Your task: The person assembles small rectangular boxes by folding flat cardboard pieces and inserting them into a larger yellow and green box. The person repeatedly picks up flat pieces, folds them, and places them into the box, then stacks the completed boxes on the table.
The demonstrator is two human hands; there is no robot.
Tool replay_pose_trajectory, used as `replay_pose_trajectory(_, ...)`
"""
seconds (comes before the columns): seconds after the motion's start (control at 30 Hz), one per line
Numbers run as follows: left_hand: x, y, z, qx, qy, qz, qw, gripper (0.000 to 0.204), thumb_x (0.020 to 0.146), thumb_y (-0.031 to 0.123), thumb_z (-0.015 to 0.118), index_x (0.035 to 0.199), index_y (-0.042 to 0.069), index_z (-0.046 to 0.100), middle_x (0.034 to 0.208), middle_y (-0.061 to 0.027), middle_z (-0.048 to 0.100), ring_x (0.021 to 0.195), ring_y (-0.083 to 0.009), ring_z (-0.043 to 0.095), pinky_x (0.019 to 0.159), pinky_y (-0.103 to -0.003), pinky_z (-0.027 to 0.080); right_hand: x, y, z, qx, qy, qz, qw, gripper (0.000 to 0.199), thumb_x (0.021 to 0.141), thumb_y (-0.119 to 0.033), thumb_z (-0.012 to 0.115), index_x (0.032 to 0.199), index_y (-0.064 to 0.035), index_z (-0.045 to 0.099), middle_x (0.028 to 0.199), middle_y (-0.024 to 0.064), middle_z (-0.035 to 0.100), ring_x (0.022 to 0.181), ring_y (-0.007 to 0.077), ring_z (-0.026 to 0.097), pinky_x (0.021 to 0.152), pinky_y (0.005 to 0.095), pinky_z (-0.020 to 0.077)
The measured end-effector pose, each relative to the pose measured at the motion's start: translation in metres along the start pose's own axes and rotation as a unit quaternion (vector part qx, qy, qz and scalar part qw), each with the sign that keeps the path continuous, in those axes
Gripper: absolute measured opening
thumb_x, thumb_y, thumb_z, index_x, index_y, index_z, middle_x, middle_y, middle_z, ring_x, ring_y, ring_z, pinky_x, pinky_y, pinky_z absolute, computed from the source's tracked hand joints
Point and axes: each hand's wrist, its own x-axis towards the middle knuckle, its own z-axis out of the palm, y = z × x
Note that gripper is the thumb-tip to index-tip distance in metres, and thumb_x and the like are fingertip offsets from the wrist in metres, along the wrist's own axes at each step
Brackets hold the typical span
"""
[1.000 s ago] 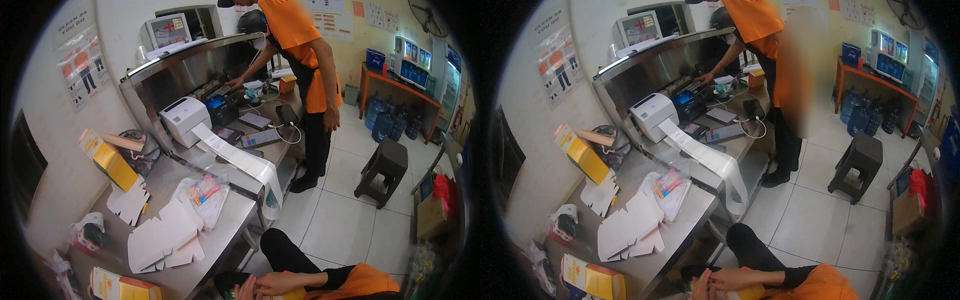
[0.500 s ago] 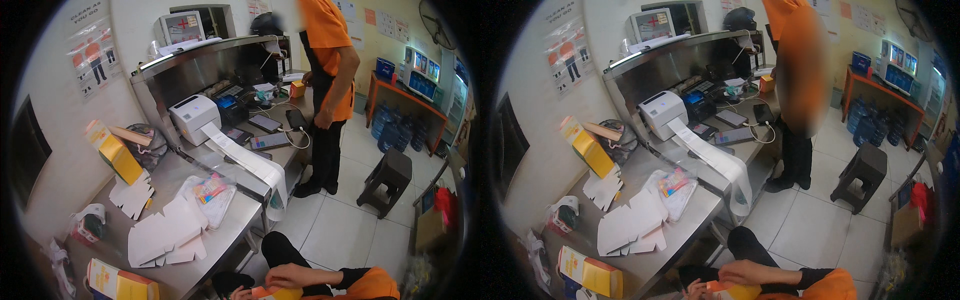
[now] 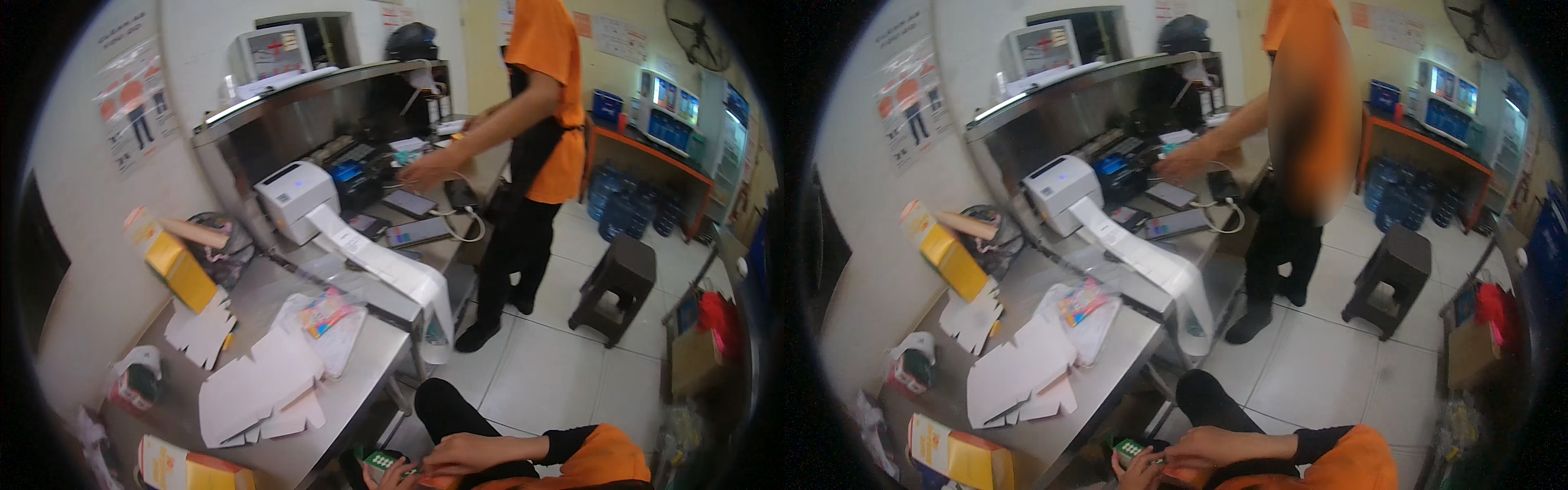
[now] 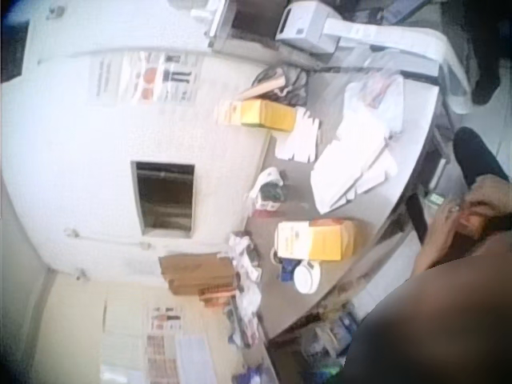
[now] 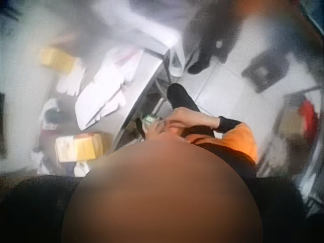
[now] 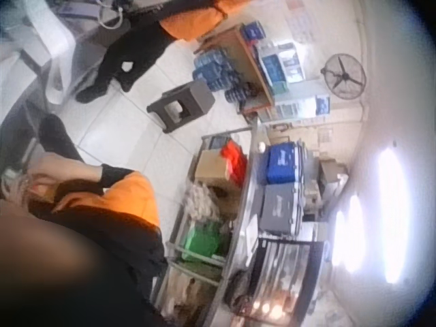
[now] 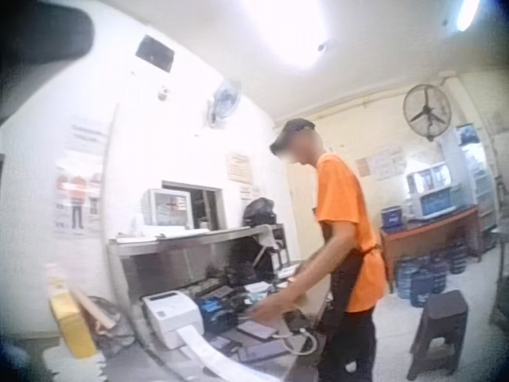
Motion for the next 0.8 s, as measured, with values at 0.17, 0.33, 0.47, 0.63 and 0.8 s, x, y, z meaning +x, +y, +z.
replay_pose_trajectory(0.17,0.012,-0.012,-0.004,-0.014,-0.257,0.085,0.963,0.046,0.088,0.023,0.049,0.132,0.012,0.045,0.13,-0.0186,0.045,0.115,-0.0375,0.044,0.098,-0.047,0.034,-0.02,0.001,0.001,0.003,-0.023,0.08,0.997,0.018,0.083,-0.023,0.061,0.084,-0.0071,0.053,0.071,0.0113,0.061,0.07,0.0338,0.06,0.06,0.0425,0.0433)
replay_pose_trajectory(0.33,0.031,0.004,-0.003,-0.008,-0.109,0.078,0.991,0.046,0.089,0.024,0.049,0.133,0.011,0.044,0.13,-0.0187,0.045,0.115,-0.0368,0.044,0.097,-0.047,0.034,-0.037,0.005,0.006,-0.024,0.009,0.069,0.997,0.021,0.084,-0.027,0.061,0.091,-0.0068,0.059,0.073,0.0088,0.063,0.068,0.0274,0.06,0.059,0.039,0.0446)
replay_pose_trajectory(0.47,0.049,0.025,-0.018,-0.024,0.007,0.035,0.999,0.046,0.09,0.024,0.049,0.133,0.01,0.043,0.13,-0.0188,0.045,0.116,-0.0362,0.044,0.097,-0.046,0.035,-0.05,0.016,0.002,0.079,-0.006,0.034,0.996,0.022,0.088,-0.029,0.056,0.087,-0.0081,0.063,0.064,0.0065,0.059,0.056,0.0165,0.053,0.054,0.0371,0.043)
replay_pose_trajectory(0.63,0.059,0.04,-0.032,-0.052,0.147,-0.031,0.987,0.046,0.091,0.025,0.049,0.134,0.009,0.043,0.13,-0.0189,0.045,0.116,-0.0355,0.044,0.096,-0.046,0.035,-0.054,0.033,0.007,0.257,-0.143,0.031,0.955,0.024,0.084,-0.021,0.062,0.071,-0.0018,0.059,0.055,0.0068,0.056,0.048,0.0154,0.047,0.049,0.0338,0.0395)
replay_pose_trajectory(0.8,0.052,0.016,-0.024,-0.38,-0.009,-0.151,0.913,0.03,0.091,0.023,0.054,0.113,0.004,0.051,0.103,-0.0126,0.055,0.096,-0.0282,0.051,0.087,-0.039,0.039,-0.045,0.052,0.02,0.215,-0.216,-0.033,0.952,0.027,0.08,-0.025,0.067,0.097,-0.0048,0.061,0.077,0.011,0.066,0.073,0.0298,0.064,0.063,0.0371,0.0463)
